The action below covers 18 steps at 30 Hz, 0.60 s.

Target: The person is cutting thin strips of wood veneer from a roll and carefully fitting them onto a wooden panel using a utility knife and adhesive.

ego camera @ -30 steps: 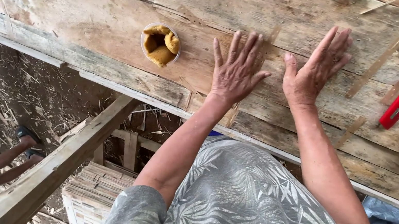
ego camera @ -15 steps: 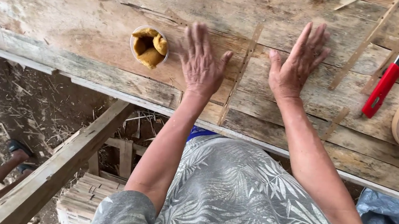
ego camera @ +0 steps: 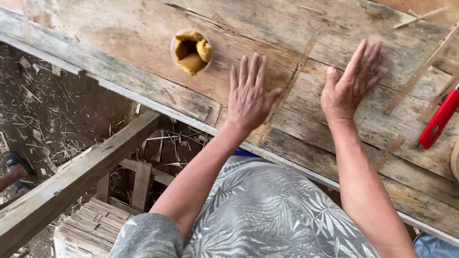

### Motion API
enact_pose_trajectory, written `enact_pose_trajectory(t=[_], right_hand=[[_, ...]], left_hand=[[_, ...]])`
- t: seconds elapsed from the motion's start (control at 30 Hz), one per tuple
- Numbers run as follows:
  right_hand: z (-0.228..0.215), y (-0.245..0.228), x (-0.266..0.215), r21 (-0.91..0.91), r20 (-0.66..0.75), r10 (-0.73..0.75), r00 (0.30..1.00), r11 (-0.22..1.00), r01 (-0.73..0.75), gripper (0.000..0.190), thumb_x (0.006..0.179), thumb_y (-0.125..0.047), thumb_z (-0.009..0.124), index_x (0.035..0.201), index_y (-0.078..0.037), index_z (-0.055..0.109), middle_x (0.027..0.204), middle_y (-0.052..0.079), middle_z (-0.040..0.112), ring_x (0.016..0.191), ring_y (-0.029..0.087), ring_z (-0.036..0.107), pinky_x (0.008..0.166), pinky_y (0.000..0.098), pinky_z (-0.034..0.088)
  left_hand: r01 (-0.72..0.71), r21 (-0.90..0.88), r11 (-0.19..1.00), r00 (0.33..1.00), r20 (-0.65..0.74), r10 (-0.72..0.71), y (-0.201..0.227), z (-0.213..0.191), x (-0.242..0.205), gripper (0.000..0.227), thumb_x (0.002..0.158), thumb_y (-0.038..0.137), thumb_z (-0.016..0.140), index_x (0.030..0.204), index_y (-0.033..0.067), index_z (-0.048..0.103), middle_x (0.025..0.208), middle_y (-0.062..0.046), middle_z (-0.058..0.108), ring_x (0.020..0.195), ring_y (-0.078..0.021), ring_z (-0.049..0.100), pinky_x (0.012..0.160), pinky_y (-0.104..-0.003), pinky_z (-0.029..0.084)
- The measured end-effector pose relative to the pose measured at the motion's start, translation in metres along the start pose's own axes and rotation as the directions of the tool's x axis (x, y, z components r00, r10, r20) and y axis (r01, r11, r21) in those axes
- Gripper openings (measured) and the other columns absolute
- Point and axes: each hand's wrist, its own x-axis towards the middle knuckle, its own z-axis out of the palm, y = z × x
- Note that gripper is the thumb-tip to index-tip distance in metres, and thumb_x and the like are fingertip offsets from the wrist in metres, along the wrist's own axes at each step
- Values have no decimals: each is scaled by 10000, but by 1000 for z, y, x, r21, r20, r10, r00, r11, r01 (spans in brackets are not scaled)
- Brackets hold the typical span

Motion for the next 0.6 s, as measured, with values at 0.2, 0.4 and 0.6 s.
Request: enact_pose_trajectory(t=[0.2,0.4,0.6], right_hand=[[-9,8,4,157,-23,-17,1000,987,21,921,1027,-114,772,1705,-128,149,1737,207,97,1602,397,49,1241,627,-48],[-51,7,-34,258,-232,-150,961,943,210,653,944,54,812,1513,28,493,1424,262,474,1304,434,444,1127,573,301],[-59,-26,-126,193,-205,8,979,981,32,246,1002,-7,840,1238,-5,774,1036,147,700,937,295,688,904,411,536]], left_hand=[[-322,-327,888,911,-361,198,-39,20,-85,660,993,507,599,1513,118,482,1489,-142,536,1398,-314,494,1211,-494,339],[-241,-426,872,876,-483,6,-126,61,-141,297,968,395,696,1238,278,734,1086,26,779,973,-162,748,867,-327,591],[-27,-568,822,794,-512,-327,-216,7,-99,164,1039,300,657,1083,202,781,755,26,771,583,-77,687,577,-200,544]])
